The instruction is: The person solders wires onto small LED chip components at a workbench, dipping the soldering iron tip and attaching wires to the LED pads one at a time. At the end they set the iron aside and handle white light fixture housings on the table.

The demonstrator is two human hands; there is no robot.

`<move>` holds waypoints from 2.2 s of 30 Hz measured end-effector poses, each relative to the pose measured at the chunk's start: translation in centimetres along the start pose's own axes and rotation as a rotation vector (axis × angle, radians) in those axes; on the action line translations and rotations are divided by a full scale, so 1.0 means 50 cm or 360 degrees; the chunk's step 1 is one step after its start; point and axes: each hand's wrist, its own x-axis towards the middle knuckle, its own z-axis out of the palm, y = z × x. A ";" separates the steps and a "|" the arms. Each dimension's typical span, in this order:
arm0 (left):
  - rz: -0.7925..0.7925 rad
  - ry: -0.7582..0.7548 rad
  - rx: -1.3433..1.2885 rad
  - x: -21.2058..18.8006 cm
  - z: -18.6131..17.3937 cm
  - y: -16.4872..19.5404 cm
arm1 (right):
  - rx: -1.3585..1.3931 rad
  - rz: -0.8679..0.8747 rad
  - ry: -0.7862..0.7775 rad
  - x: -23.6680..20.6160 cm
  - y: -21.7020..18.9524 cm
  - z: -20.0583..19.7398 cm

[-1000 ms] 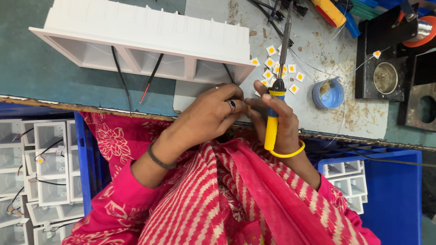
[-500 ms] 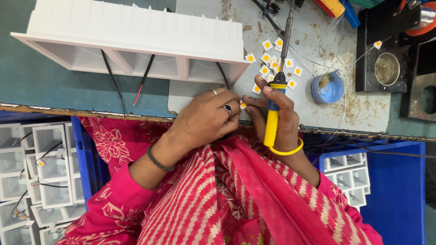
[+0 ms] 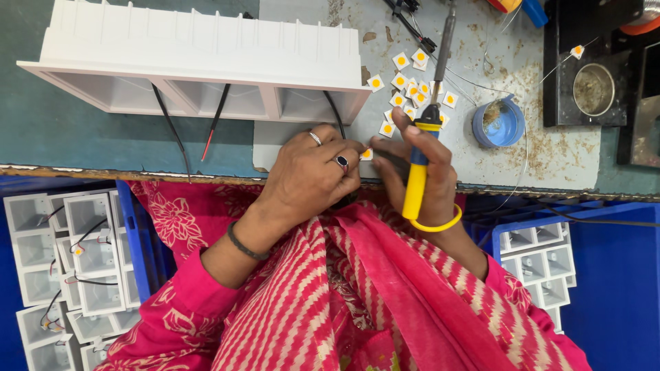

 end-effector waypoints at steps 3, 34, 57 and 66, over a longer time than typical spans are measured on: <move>0.0000 0.0008 -0.0031 -0.001 -0.002 0.000 | 0.0116 -0.0021 0.0026 -0.008 0.005 -0.021; -0.0033 0.0004 -0.0027 -0.004 0.007 -0.008 | -0.0006 0.0294 -0.0054 0.032 -0.138 -0.187; -0.0060 -0.0017 -0.0007 -0.010 0.014 -0.013 | -0.0310 -0.0041 -0.0317 0.093 -0.166 -0.184; -0.0067 -0.0038 0.0016 -0.013 0.021 -0.017 | -0.0345 -0.0083 -0.0362 0.091 -0.154 -0.171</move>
